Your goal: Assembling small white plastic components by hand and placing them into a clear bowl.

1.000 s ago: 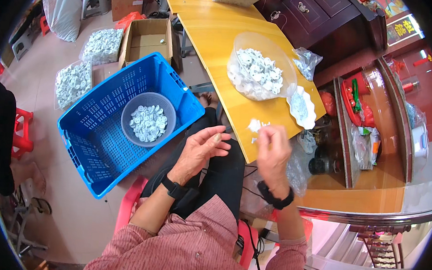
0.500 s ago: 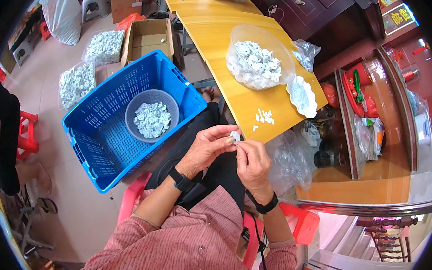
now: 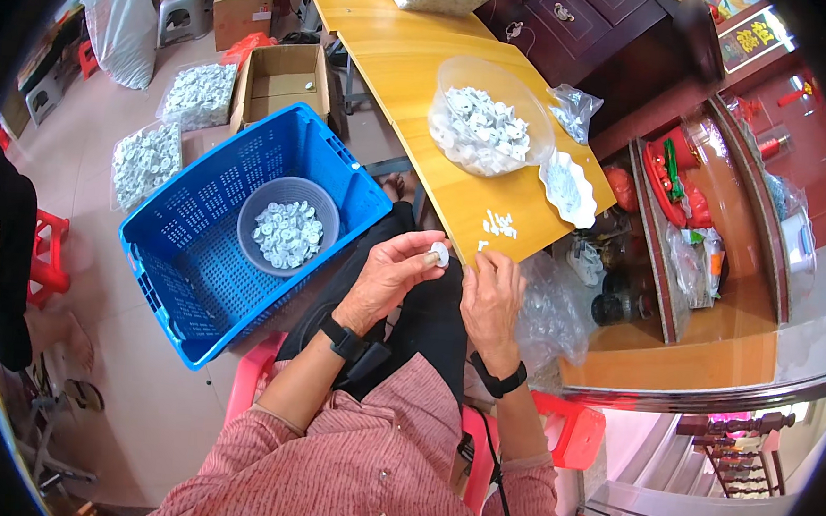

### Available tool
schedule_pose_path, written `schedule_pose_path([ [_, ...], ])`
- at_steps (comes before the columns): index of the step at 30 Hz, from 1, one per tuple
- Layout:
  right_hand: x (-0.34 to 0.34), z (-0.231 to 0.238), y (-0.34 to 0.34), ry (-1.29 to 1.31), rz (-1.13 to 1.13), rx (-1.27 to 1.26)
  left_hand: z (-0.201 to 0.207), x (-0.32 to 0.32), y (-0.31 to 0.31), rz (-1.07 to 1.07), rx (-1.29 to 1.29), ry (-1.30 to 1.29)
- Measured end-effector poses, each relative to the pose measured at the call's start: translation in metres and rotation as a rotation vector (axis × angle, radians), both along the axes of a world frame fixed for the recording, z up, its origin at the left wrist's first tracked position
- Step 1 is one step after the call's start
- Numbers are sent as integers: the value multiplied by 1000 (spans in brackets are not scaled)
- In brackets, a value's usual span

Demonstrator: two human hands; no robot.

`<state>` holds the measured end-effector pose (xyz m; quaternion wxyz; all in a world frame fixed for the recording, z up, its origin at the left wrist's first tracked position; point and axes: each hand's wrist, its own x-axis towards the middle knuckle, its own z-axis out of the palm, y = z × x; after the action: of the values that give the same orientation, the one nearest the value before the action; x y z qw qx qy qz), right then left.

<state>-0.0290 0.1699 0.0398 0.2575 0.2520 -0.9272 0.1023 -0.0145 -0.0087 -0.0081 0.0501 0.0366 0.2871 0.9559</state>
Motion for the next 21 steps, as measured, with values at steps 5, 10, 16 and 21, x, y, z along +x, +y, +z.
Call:
schedule_pose_path([
  [5, 0, -6, 7, 6, 17, -39, -1, 0, 0, 11, -19, -5],
  [10, -1, 5, -1, 3, -25, -9, -2, 0, 1, 10, -33, -11],
  [16, 0, -3, 7, 22, 20, -6, -6, -2, 1, 12, -50, -10],
  [21, -2, -8, 13, 22, 46, -102, -9, -2, 2, 9, -43, -13],
])
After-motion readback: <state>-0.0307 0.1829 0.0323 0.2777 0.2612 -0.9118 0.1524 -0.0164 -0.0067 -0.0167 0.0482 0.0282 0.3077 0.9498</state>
